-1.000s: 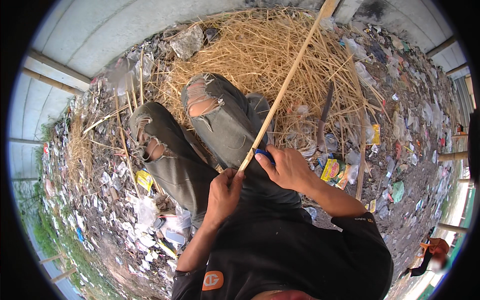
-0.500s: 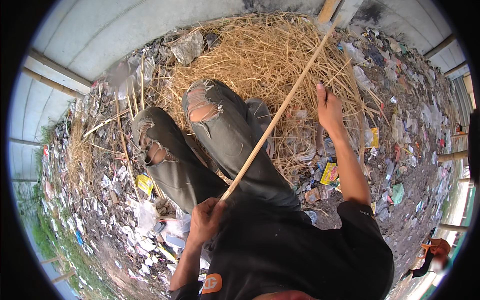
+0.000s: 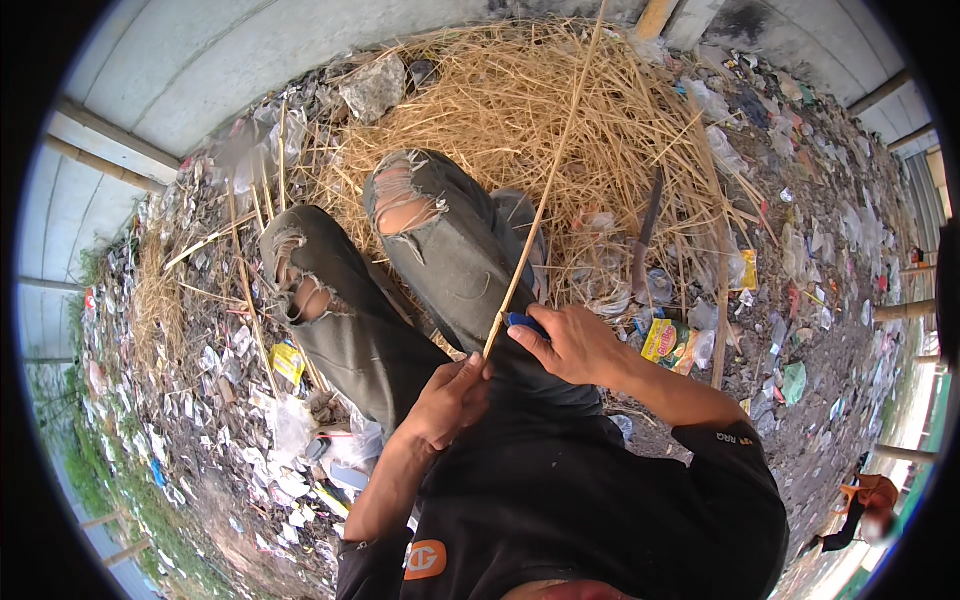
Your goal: The person sits on a bed of straw and uses a blue utility knife to shave the surface of a long, thin bamboo stick. They hold the stick with their left hand and scrape along its length with the knife in their right hand, removing thin strips of material.
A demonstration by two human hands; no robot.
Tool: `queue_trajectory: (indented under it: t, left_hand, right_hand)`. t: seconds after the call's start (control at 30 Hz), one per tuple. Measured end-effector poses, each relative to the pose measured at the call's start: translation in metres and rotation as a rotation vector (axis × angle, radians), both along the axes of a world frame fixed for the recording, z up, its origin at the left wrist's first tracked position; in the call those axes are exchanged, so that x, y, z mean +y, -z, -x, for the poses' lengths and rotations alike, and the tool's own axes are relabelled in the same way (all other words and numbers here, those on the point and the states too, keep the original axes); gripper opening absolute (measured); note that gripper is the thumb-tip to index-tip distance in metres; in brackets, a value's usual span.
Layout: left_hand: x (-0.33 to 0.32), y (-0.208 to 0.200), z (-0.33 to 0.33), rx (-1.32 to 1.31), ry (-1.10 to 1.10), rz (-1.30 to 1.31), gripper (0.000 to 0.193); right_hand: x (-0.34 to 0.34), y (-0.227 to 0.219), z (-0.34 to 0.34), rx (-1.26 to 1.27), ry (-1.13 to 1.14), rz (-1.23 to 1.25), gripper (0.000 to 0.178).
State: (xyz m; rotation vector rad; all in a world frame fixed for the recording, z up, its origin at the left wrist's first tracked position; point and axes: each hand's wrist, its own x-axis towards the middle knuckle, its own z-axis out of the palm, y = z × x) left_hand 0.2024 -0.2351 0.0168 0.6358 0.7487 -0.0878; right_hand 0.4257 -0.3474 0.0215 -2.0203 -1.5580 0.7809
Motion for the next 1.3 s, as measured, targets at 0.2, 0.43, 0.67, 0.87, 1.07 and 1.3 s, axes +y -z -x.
queue_trajectory:
  t: [0.2, 0.43, 0.67, 0.87, 1.07, 1.3]
  left_hand:
    - [0.0, 0.003, 0.0, -0.009, 0.029, -0.145, 0.033]
    - [0.009, -0.006, 0.0, 0.014, 0.048, -0.105, 0.034]
    - [0.007, -0.004, 0.014, 0.017, 0.083, -0.214, 0.033]
    - [0.014, -0.004, 0.023, 0.033, 0.119, -0.27, 0.035]
    - [0.019, -0.012, 0.052, 0.081, 0.171, -0.281, 0.037]
    - [0.029, -0.016, 0.074, 0.1, 0.232, -0.365, 0.033]
  right_hand:
    - [0.011, 0.006, -0.007, -0.174, 0.022, -0.048, 0.059]
    - [0.03, 0.012, -0.037, -0.185, 0.081, -0.101, 0.057]
    - [0.03, 0.022, -0.059, -0.282, 0.098, -0.107, 0.055]
    - [0.022, 0.017, -0.036, -0.173, 0.0, -0.1, 0.053]
    - [0.036, 0.03, -0.094, -0.193, 0.281, -0.206, 0.058]
    - [0.03, 0.038, -0.04, -0.21, 0.085, -0.316, 0.052]
